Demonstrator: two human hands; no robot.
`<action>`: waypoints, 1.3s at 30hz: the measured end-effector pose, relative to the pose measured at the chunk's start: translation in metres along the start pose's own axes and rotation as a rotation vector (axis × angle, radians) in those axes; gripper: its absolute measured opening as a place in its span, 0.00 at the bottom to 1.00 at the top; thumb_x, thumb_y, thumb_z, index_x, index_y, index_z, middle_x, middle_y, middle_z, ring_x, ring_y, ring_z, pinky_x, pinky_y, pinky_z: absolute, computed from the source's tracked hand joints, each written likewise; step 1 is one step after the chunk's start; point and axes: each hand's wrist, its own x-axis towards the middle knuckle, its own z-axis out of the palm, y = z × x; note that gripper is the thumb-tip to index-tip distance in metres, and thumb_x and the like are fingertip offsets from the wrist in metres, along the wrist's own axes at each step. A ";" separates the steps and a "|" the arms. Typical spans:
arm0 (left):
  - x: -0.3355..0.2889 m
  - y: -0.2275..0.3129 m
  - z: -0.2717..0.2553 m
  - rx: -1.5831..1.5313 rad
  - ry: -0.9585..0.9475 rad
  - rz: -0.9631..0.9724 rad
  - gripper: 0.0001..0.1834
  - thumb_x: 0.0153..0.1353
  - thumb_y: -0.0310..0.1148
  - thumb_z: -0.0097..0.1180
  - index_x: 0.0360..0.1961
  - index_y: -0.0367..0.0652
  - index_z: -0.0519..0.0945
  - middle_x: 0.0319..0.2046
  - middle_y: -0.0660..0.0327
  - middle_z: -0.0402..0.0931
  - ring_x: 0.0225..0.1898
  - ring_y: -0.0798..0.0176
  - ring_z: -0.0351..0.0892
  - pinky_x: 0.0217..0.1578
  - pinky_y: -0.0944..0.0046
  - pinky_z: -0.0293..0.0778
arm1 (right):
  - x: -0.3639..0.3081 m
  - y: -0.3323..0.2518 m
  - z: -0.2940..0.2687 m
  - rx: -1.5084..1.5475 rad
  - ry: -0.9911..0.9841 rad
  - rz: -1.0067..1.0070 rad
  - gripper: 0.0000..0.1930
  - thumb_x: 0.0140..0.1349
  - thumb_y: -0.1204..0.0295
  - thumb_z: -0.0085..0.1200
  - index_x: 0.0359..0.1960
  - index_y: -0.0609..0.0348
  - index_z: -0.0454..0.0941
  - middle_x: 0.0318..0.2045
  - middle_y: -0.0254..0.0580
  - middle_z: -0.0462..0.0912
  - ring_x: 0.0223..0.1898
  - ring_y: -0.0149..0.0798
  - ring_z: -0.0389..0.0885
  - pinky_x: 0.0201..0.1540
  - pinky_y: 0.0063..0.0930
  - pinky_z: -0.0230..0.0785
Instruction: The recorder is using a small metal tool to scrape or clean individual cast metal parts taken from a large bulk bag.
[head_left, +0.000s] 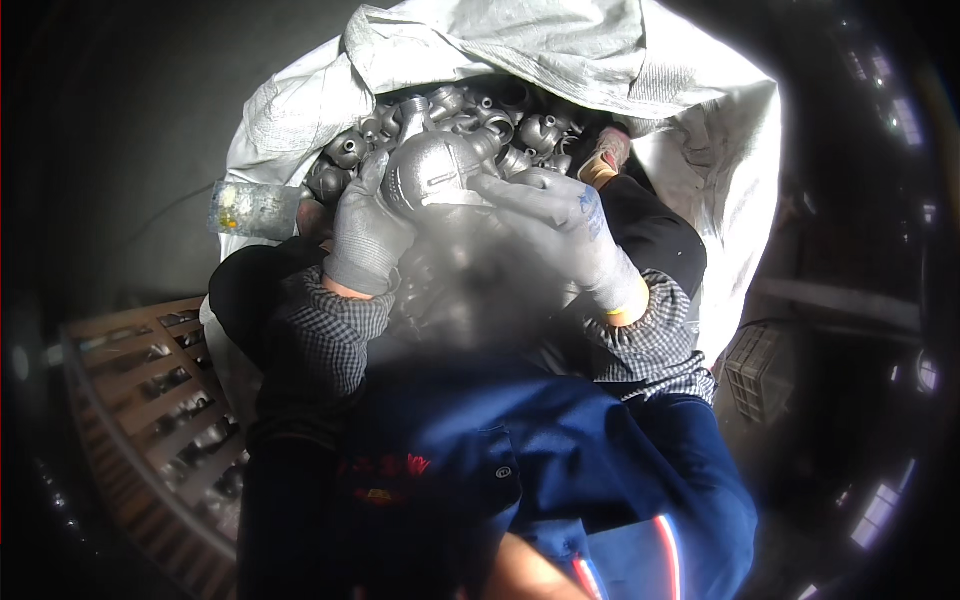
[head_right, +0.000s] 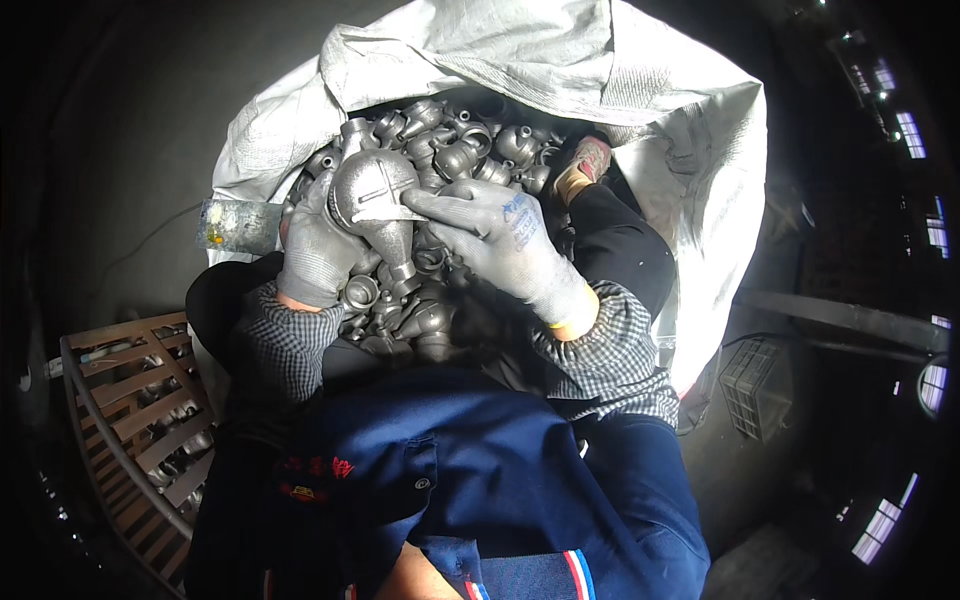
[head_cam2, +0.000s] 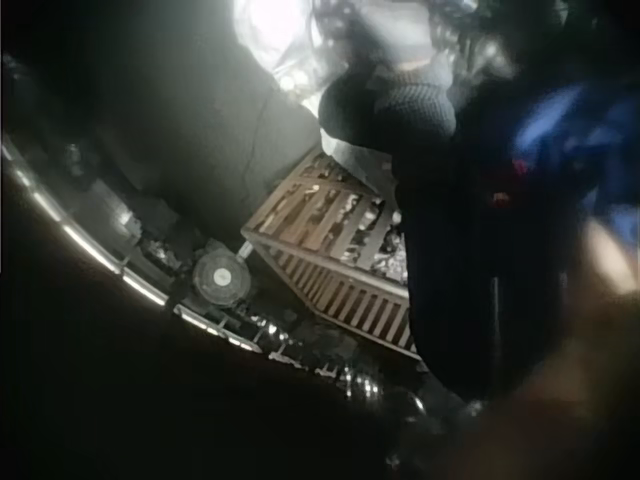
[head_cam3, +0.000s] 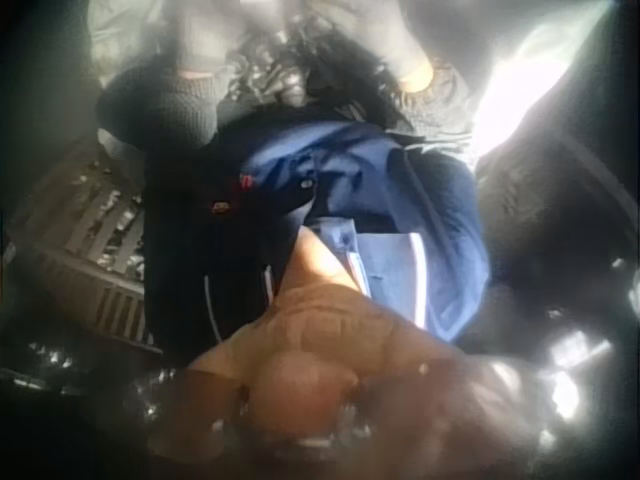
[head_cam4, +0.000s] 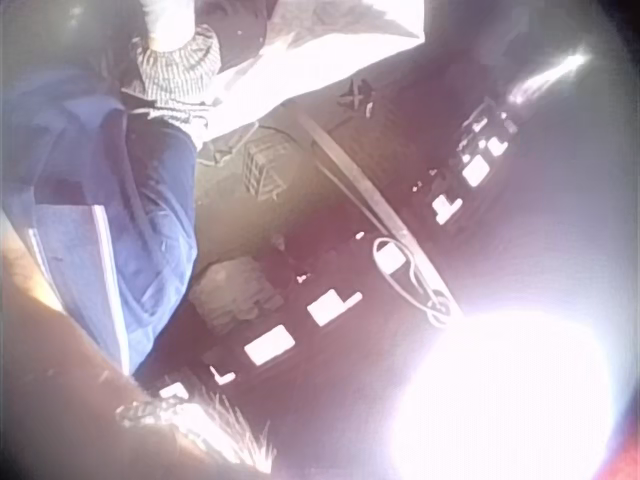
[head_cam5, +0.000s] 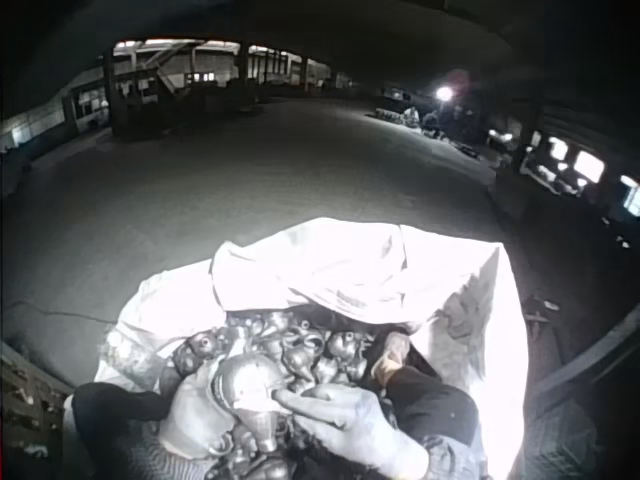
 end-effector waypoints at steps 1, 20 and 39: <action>-0.001 -0.001 0.001 0.069 0.014 0.014 0.25 0.71 0.45 0.36 0.59 0.38 0.67 0.57 0.53 0.69 0.60 0.54 0.67 0.61 0.48 0.63 | 0.000 0.000 0.000 -0.063 -0.007 0.008 0.23 0.49 0.75 0.63 0.51 0.46 0.81 0.24 0.36 0.75 0.27 0.39 0.76 0.30 0.29 0.70; -0.017 0.000 0.035 0.016 0.102 0.037 0.28 0.70 0.45 0.36 0.62 0.35 0.65 0.60 0.50 0.67 0.63 0.50 0.64 0.65 0.44 0.55 | -0.006 0.005 -0.007 -0.140 0.027 0.215 0.20 0.56 0.71 0.60 0.53 0.46 0.79 0.31 0.35 0.81 0.33 0.35 0.82 0.37 0.26 0.73; -0.007 0.012 0.020 0.655 -0.293 0.428 0.25 0.70 0.35 0.43 0.65 0.37 0.61 0.60 0.55 0.65 0.59 0.60 0.68 0.60 0.59 0.66 | -0.019 0.003 0.026 0.992 -0.038 0.789 0.15 0.56 0.75 0.63 0.45 0.65 0.79 0.32 0.30 0.81 0.34 0.22 0.76 0.38 0.19 0.70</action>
